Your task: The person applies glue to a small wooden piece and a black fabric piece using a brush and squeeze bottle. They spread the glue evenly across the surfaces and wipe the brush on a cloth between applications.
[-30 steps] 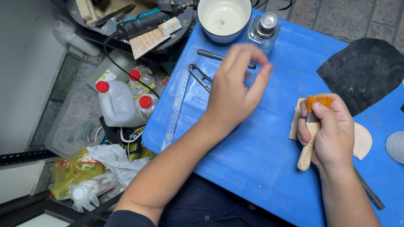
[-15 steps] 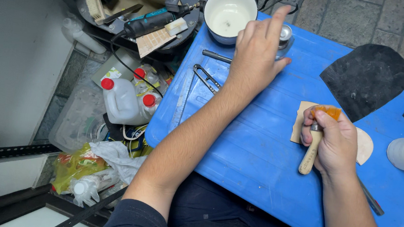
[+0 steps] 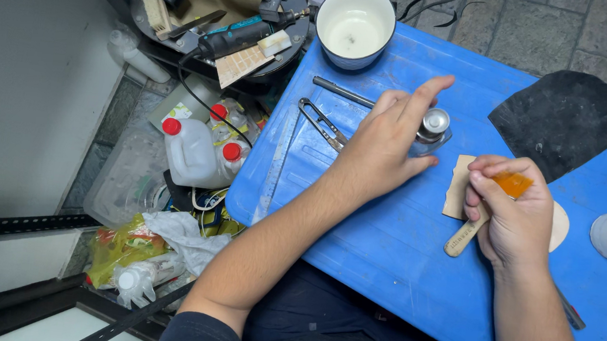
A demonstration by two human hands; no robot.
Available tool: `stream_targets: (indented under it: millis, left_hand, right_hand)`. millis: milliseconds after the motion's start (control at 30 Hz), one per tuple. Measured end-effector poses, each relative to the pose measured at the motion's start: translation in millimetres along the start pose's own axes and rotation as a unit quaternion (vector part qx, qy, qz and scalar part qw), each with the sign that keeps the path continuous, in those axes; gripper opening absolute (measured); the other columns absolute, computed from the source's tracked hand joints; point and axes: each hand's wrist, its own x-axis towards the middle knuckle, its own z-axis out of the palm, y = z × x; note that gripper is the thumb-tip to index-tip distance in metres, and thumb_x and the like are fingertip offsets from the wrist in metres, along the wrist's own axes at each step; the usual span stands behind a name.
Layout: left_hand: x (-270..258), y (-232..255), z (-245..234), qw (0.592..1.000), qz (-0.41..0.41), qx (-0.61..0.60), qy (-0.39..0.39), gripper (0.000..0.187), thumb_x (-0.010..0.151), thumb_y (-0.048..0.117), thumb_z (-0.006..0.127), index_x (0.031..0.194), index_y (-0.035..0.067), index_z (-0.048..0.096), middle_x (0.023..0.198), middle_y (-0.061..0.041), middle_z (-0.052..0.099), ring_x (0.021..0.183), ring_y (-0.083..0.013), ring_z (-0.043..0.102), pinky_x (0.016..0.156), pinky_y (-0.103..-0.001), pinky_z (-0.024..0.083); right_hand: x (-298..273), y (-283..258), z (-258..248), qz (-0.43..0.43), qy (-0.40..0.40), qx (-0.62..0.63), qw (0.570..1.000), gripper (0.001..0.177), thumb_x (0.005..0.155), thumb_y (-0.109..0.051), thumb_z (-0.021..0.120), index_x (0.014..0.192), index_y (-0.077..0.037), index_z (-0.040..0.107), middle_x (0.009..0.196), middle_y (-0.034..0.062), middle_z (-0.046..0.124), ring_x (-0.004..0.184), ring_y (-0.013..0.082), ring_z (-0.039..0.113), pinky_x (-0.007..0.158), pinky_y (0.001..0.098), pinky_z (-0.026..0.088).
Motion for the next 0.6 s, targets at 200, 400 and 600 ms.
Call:
stream_targets:
  millis: [200, 400, 600]
  left_hand:
    - [-20, 6, -21, 0.995, 0.032, -0.063, -0.07, 0.101, 0.071, 0.008, 0.09, 0.155, 0.015, 0.035, 0.133, -0.012, 0.066, 0.126, -0.0314, 0.059, 0.11, -0.041, 0.049]
    - [-24, 5, -26, 0.983, 0.053, -0.094, -0.15, 0.095, 0.069, 0.01, 0.09, 0.151, 0.012, 0.044, 0.138, -0.016, 0.063, 0.133, -0.0346, 0.057, 0.111, -0.042, 0.049]
    - [-17, -17, -26, 0.962, 0.076, -0.191, -0.181, 0.053, 0.086, 0.024, 0.085, 0.135, 0.01, 0.068, 0.143, -0.011, 0.066, 0.135, -0.0299, 0.064, 0.115, -0.041, 0.051]
  right_hand:
    - [-4, 1, 8, 0.073, -0.015, -0.117, 0.99, 0.06, 0.081, 0.008, 0.072, 0.135, -0.007, 0.055, 0.118, 0.0089, 0.064, 0.064, 0.0079, 0.055, 0.048, 0.0192, 0.041]
    - [-11, -8, 25, 0.066, -0.097, -0.218, 0.969, 0.078, 0.075, 0.004, 0.081, 0.147, -0.005, 0.051, 0.128, 0.0056, 0.062, 0.072, 0.0053, 0.056, 0.057, 0.0179, 0.046]
    - [-9, -4, 37, 0.154, -0.054, -0.255, 0.953, 0.076, 0.07, 0.002, 0.082, 0.141, -0.009, 0.058, 0.091, 0.0026, 0.068, 0.062, 0.0056, 0.058, 0.046, 0.0195, 0.044]
